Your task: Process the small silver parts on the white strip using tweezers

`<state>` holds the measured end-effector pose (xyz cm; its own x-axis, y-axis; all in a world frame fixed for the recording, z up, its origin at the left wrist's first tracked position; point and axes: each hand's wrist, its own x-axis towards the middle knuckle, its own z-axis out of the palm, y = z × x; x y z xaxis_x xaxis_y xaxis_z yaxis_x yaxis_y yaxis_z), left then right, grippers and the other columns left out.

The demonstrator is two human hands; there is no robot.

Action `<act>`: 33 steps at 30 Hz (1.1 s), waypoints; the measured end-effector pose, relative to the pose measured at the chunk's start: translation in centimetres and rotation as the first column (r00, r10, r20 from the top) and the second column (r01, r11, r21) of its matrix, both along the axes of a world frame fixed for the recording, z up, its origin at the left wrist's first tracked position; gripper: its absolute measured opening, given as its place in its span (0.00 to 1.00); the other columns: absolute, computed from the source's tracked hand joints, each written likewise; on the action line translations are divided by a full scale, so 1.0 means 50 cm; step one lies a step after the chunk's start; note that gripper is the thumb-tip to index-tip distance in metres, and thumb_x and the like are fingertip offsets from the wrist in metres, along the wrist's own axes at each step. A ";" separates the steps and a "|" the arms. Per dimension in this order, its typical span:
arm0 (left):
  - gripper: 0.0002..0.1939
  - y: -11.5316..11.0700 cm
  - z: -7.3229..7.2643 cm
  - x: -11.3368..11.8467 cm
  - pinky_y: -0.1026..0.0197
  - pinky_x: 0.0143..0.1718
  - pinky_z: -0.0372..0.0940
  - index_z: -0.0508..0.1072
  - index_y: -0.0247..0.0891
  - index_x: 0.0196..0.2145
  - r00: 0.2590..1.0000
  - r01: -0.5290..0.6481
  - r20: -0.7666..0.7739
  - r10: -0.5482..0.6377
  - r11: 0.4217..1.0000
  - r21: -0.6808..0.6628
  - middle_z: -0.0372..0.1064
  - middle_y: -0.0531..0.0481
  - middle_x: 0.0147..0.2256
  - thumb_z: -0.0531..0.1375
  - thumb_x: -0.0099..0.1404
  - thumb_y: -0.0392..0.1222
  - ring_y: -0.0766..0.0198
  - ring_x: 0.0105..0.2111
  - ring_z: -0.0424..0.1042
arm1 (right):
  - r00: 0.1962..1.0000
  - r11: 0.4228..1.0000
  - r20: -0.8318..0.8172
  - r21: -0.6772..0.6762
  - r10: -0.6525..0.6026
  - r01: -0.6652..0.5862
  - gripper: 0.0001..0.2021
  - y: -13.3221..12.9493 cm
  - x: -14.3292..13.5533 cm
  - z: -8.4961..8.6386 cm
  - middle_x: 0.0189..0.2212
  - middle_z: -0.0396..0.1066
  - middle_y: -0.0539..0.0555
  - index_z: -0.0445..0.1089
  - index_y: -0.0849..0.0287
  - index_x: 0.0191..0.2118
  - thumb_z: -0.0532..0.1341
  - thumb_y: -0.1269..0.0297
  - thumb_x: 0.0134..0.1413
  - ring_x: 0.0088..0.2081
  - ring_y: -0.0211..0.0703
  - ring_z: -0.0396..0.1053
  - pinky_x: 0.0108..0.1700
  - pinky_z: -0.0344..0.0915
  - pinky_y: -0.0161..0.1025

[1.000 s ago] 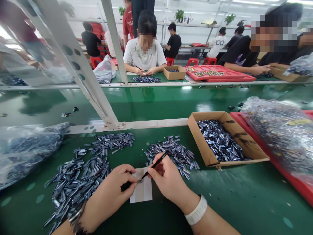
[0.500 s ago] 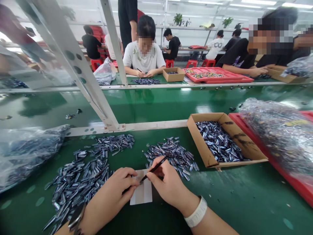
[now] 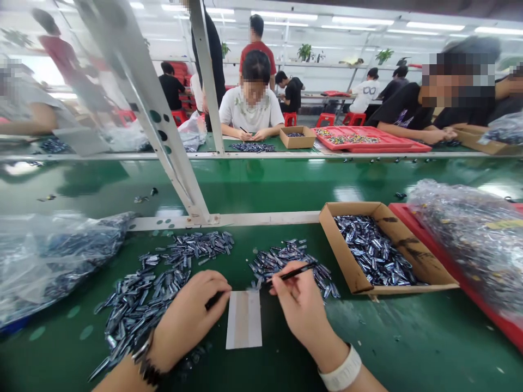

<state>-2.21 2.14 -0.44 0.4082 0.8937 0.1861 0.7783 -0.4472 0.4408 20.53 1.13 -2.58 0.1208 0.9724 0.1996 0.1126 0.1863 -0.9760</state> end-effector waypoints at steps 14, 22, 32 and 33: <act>0.10 0.056 0.009 -0.074 0.48 0.46 0.65 0.79 0.41 0.30 0.937 -0.324 -0.112 0.332 0.943 0.079 0.74 0.47 0.36 0.57 0.62 0.37 0.52 0.40 0.70 | 0.997 0.997 -0.052 -0.032 -0.065 0.063 0.18 0.003 -0.011 0.020 0.32 0.70 0.52 0.64 0.54 0.37 0.66 0.46 0.53 0.29 0.43 0.74 0.34 0.75 0.44; 0.06 0.056 0.013 -0.084 0.53 0.45 0.66 0.78 0.41 0.28 0.973 -0.224 -0.078 0.219 0.972 -0.068 0.74 0.51 0.32 0.60 0.59 0.36 0.58 0.36 0.73 | 0.989 0.986 -0.115 -0.127 0.090 -0.105 0.20 0.010 -0.022 0.011 0.31 0.69 0.51 0.64 0.55 0.36 0.66 0.44 0.51 0.28 0.41 0.72 0.32 0.75 0.42; 0.09 0.050 0.009 -0.082 0.53 0.41 0.68 0.79 0.43 0.29 0.989 -0.146 -0.007 0.146 0.989 0.010 0.74 0.50 0.32 0.57 0.60 0.36 0.56 0.35 0.72 | 0.978 0.980 -0.163 -0.131 0.127 -0.149 0.20 0.011 -0.029 0.002 0.30 0.69 0.51 0.64 0.55 0.36 0.65 0.44 0.52 0.30 0.43 0.72 0.32 0.75 0.43; 0.10 0.049 0.006 -0.080 0.52 0.41 0.69 0.78 0.43 0.30 0.990 -0.141 0.018 0.140 0.990 0.029 0.75 0.49 0.33 0.56 0.61 0.37 0.56 0.36 0.73 | 0.978 0.981 -0.167 -0.129 0.123 -0.145 0.20 0.012 -0.030 0.000 0.30 0.69 0.51 0.64 0.55 0.36 0.65 0.44 0.52 0.30 0.43 0.72 0.32 0.75 0.43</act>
